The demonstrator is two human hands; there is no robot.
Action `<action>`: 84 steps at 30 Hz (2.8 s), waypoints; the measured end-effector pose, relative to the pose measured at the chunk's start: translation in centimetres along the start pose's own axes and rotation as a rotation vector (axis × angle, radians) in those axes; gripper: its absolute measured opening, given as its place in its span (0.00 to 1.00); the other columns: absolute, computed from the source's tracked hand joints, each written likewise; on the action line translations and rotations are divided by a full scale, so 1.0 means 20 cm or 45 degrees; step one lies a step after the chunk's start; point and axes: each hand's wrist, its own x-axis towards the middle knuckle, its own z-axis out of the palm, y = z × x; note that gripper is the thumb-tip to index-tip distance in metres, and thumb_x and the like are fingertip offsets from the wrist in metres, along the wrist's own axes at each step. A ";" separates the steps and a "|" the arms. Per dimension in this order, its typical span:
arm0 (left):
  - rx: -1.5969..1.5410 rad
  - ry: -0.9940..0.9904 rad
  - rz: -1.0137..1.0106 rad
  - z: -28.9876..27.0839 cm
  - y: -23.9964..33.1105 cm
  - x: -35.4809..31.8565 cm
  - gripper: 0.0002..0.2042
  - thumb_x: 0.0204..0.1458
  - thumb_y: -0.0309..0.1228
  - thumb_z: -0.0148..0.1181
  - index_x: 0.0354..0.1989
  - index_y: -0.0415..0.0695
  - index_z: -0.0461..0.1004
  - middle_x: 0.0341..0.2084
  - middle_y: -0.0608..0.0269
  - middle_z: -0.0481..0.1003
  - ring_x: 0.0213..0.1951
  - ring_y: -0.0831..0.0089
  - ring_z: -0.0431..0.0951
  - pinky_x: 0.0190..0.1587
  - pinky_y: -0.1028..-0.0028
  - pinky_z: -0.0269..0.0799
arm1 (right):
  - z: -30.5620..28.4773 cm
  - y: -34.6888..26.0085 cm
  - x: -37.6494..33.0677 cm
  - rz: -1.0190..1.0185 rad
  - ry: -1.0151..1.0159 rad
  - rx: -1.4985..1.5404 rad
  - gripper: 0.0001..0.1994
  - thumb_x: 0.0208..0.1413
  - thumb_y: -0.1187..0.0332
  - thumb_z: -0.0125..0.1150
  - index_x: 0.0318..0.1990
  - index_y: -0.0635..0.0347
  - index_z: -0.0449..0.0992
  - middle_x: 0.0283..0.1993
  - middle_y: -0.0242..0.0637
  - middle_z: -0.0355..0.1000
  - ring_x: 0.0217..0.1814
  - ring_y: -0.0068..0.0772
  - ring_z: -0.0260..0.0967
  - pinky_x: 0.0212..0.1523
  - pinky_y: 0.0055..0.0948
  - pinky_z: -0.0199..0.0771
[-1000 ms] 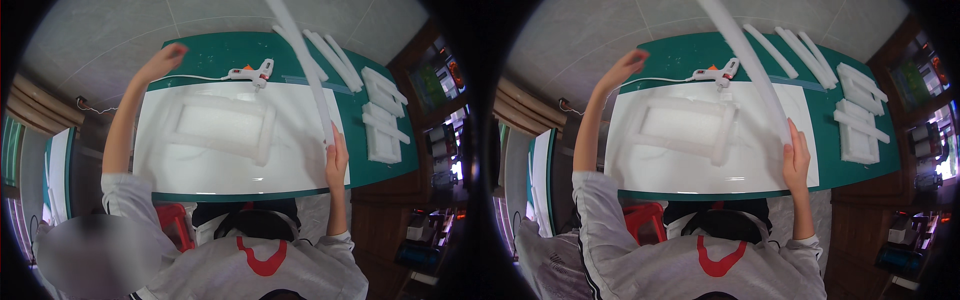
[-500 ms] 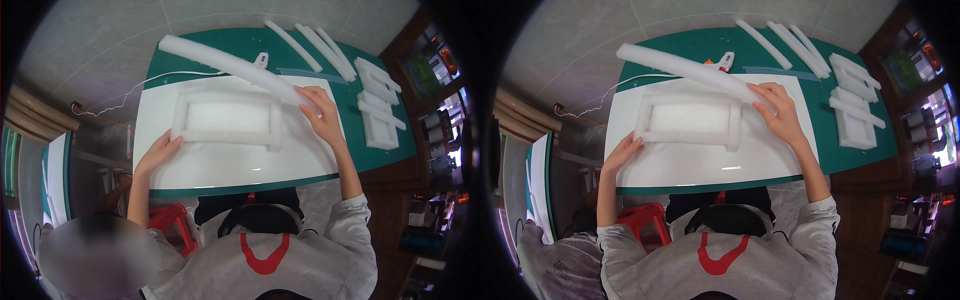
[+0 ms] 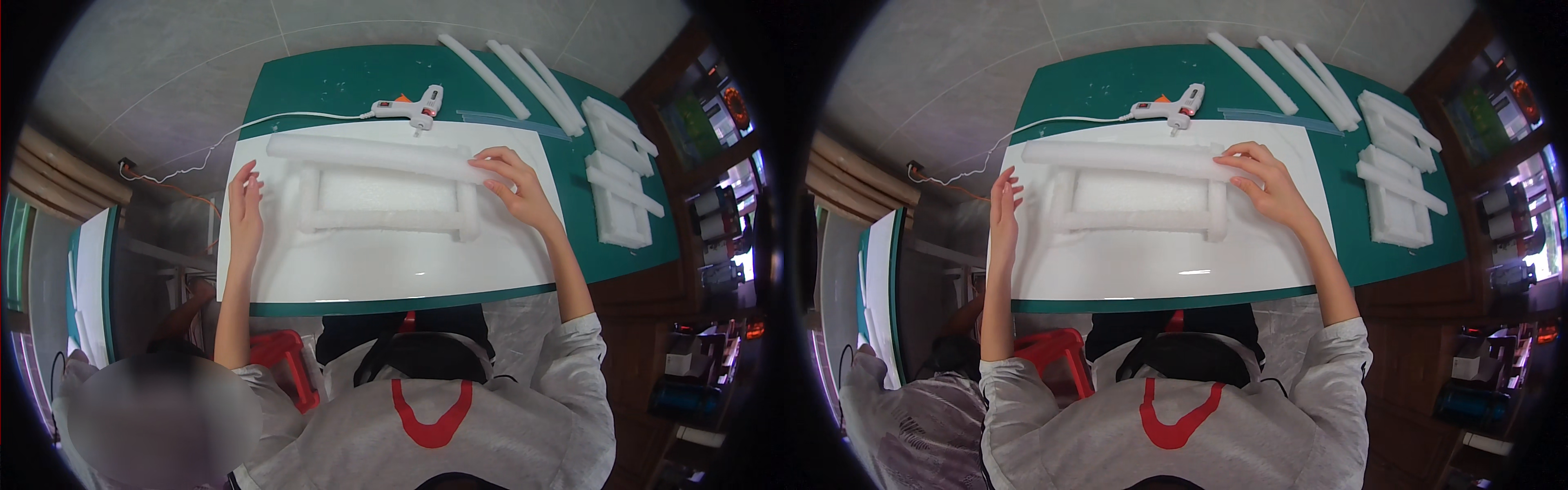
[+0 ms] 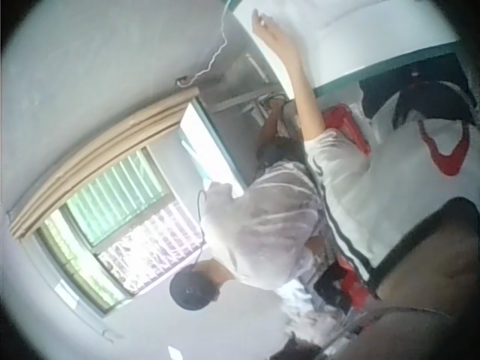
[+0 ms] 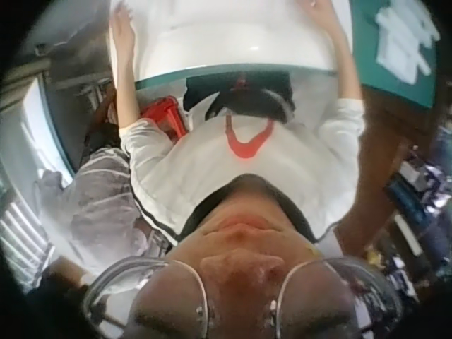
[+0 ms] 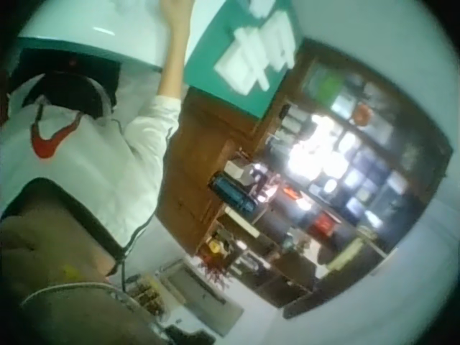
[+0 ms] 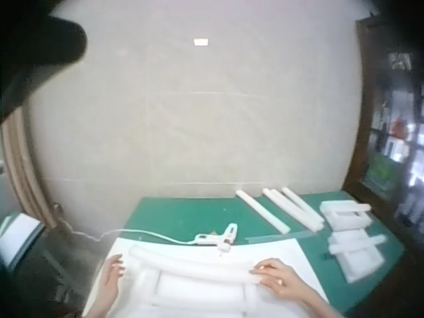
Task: Using a hot glue gun to assemble foam pieces onto a base board in a manufacturing setting.
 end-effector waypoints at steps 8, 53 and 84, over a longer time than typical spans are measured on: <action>0.219 -0.034 0.355 0.04 0.10 -0.03 0.16 0.53 0.31 0.39 0.51 0.43 0.62 0.47 0.56 0.61 0.49 0.65 0.62 0.50 0.71 0.56 | 0.03 0.01 -0.01 0.017 -0.007 0.041 0.17 0.43 0.79 0.51 0.42 0.56 0.73 0.46 0.36 0.64 0.50 0.36 0.59 0.50 0.29 0.62; 0.870 -0.191 0.591 0.10 0.08 -0.09 0.16 0.47 0.33 0.48 0.46 0.49 0.68 0.46 0.62 0.63 0.50 0.62 0.56 0.53 0.63 0.43 | 0.00 0.00 -0.06 -0.106 -0.238 -0.299 0.39 0.24 0.54 0.71 0.52 0.49 0.65 0.56 0.40 0.54 0.57 0.43 0.49 0.56 0.40 0.51; 0.944 -0.298 0.588 0.13 0.10 -0.11 0.30 0.33 0.40 0.60 0.51 0.51 0.64 0.49 0.54 0.56 0.52 0.53 0.51 0.54 0.57 0.47 | 0.06 -0.04 -0.13 -0.065 -0.199 -0.401 0.42 0.24 0.57 0.70 0.55 0.52 0.60 0.58 0.41 0.52 0.58 0.45 0.47 0.57 0.40 0.47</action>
